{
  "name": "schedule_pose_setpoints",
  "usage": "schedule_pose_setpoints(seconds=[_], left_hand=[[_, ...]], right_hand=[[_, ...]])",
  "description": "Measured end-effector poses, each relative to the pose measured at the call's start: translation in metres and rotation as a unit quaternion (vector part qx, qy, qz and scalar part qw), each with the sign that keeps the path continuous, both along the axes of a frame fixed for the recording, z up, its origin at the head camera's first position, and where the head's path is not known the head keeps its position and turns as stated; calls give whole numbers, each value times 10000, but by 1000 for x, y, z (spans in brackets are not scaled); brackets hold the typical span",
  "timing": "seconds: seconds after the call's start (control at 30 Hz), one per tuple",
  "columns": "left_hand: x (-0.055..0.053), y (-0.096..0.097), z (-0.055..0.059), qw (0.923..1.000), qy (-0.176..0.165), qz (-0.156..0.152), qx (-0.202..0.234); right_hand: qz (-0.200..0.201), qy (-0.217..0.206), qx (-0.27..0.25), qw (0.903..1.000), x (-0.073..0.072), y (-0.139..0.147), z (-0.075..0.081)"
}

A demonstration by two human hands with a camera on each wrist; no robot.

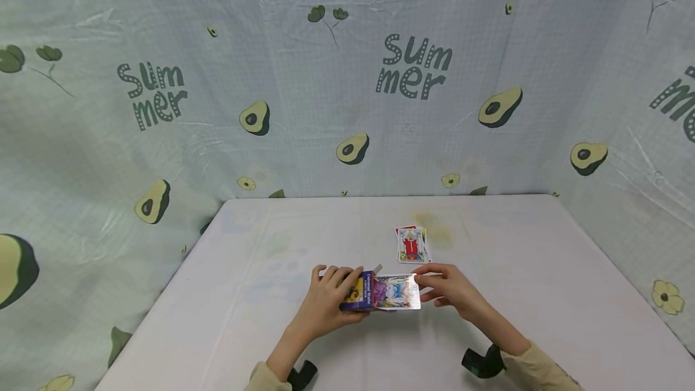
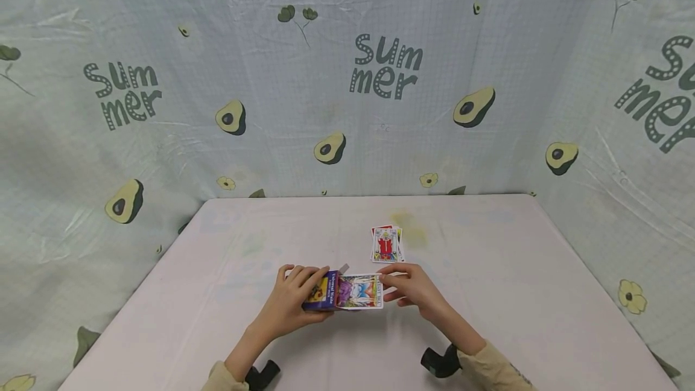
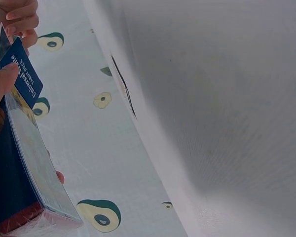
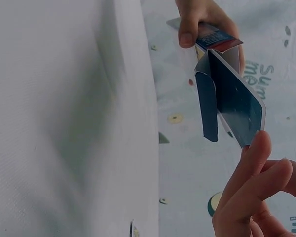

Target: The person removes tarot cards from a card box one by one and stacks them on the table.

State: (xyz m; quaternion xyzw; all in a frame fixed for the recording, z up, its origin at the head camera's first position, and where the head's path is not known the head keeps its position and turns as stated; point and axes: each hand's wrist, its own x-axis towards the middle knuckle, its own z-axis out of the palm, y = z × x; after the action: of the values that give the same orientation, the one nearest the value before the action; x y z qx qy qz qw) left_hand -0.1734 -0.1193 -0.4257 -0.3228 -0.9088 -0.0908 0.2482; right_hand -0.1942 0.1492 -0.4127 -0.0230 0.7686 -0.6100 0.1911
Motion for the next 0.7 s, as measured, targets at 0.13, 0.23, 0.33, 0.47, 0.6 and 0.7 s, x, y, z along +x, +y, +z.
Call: schedule_pose_setpoints(seconds=[0.13, 0.23, 0.33, 0.47, 0.6, 0.7], left_hand=[[0, 0, 0, 10000, 64, 23, -20], [-1, -1, 0, 9999, 150, 34, -42], [-2, -1, 1, 9997, 222, 31, -53], [-3, -1, 1, 9998, 202, 12, -32], [-3, -2, 1, 9999, 102, 26, -12], [-3, -2, 1, 10000, 63, 49, 33]], right_hand=[[-75, -23, 7, 10000, 1, 2, 1], [-84, -13, 11, 10000, 1, 4, 2], [-93, -1, -19, 10000, 0, 6, 3], [-114, -7, -57, 9999, 1, 8, 4], [-195, -49, -57, 9998, 1, 10, 4], [-333, -82, -16, 9994, 1, 12, 4]])
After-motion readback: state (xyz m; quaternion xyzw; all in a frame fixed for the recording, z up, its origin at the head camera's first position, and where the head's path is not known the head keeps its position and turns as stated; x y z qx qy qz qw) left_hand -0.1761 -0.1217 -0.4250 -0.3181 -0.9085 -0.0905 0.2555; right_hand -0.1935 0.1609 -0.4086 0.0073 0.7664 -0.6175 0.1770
